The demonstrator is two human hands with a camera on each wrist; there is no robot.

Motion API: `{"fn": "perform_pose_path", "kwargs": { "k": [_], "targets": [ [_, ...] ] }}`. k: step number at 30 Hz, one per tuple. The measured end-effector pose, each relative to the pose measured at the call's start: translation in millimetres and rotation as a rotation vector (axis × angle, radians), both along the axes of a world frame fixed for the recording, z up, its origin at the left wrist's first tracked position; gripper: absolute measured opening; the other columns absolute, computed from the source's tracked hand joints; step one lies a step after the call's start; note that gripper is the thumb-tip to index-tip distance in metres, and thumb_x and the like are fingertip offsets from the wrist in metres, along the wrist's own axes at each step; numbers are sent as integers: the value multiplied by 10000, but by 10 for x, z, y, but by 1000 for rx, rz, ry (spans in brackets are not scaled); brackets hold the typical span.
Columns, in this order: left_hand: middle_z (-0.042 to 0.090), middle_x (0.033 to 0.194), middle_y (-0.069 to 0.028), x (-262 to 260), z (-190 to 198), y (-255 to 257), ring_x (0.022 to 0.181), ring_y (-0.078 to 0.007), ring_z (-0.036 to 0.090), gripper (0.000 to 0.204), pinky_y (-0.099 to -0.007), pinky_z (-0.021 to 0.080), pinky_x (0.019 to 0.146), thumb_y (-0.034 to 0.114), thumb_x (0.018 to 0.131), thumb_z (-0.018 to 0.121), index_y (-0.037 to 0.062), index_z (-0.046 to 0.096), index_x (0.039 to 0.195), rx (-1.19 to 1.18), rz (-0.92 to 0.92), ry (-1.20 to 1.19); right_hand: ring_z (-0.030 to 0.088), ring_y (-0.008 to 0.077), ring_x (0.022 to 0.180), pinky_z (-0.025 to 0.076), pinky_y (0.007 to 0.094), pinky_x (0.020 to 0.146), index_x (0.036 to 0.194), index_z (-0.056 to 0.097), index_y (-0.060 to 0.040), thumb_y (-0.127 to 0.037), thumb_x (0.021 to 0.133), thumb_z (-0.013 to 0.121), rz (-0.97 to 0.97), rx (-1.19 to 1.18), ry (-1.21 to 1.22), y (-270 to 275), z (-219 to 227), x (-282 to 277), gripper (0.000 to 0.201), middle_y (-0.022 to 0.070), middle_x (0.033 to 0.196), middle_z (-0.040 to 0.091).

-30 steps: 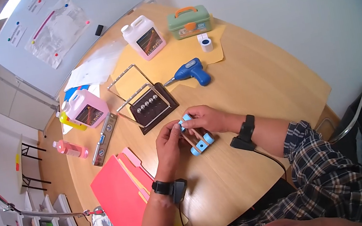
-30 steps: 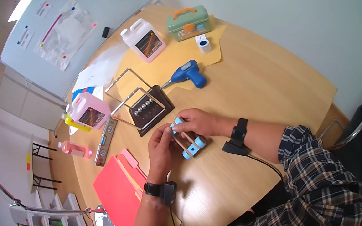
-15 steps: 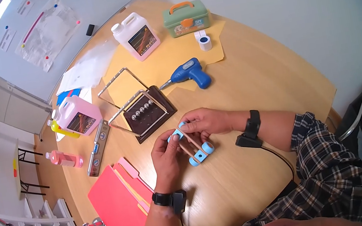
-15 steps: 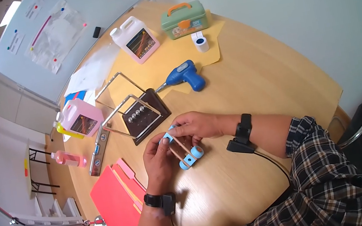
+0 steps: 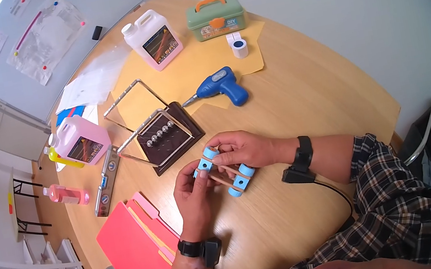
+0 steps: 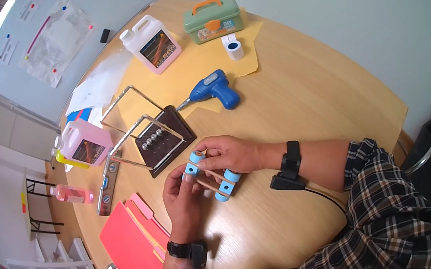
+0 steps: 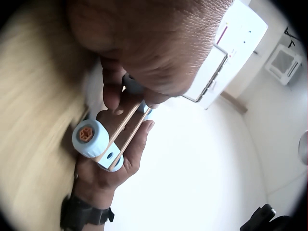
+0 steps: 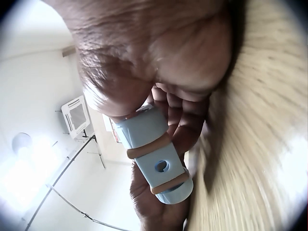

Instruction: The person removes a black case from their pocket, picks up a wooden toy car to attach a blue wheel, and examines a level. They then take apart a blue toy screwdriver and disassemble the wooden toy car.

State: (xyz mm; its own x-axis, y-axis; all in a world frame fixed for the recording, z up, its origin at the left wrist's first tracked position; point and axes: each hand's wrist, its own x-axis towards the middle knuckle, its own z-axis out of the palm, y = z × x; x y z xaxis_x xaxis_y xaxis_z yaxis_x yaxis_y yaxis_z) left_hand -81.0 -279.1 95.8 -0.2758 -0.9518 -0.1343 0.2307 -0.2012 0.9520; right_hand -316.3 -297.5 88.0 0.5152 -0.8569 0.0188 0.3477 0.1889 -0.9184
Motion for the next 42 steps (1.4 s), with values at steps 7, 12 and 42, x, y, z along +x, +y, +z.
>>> {"fn": "perform_pose_path", "kwargs": {
  "k": [7, 12, 42],
  "targets": [
    [701, 1299, -116, -7, 77, 51, 1132, -201, 700, 410, -366, 585, 978, 72, 1060, 641, -12, 579, 1456, -11, -53, 43, 724, 126, 1003, 613, 311, 858, 1387, 567, 10, -202, 1137, 636, -14, 20, 2, 18, 25, -17, 334, 89, 1141, 744],
    [692, 1322, -135, -17, 25, 24, 1138, -224, 716, 428, -365, 611, 940, 68, 1090, 615, -8, 542, 1504, -2, -14, 23, 727, 113, 962, 610, 300, 824, 1366, 576, 4, -230, 1139, 640, -43, 14, 5, 15, -23, -10, 332, 82, 1113, 751],
    [708, 1266, -102, 23, -25, 50, 1096, -159, 704, 513, -304, 611, 920, -60, 966, 779, -3, 586, 1437, -88, -84, -6, 724, 108, 826, 614, 281, 694, 1280, 620, 7, -248, 1139, 635, -27, 59, 59, 52, -67, 16, 292, 63, 1022, 734]
  ]
}}
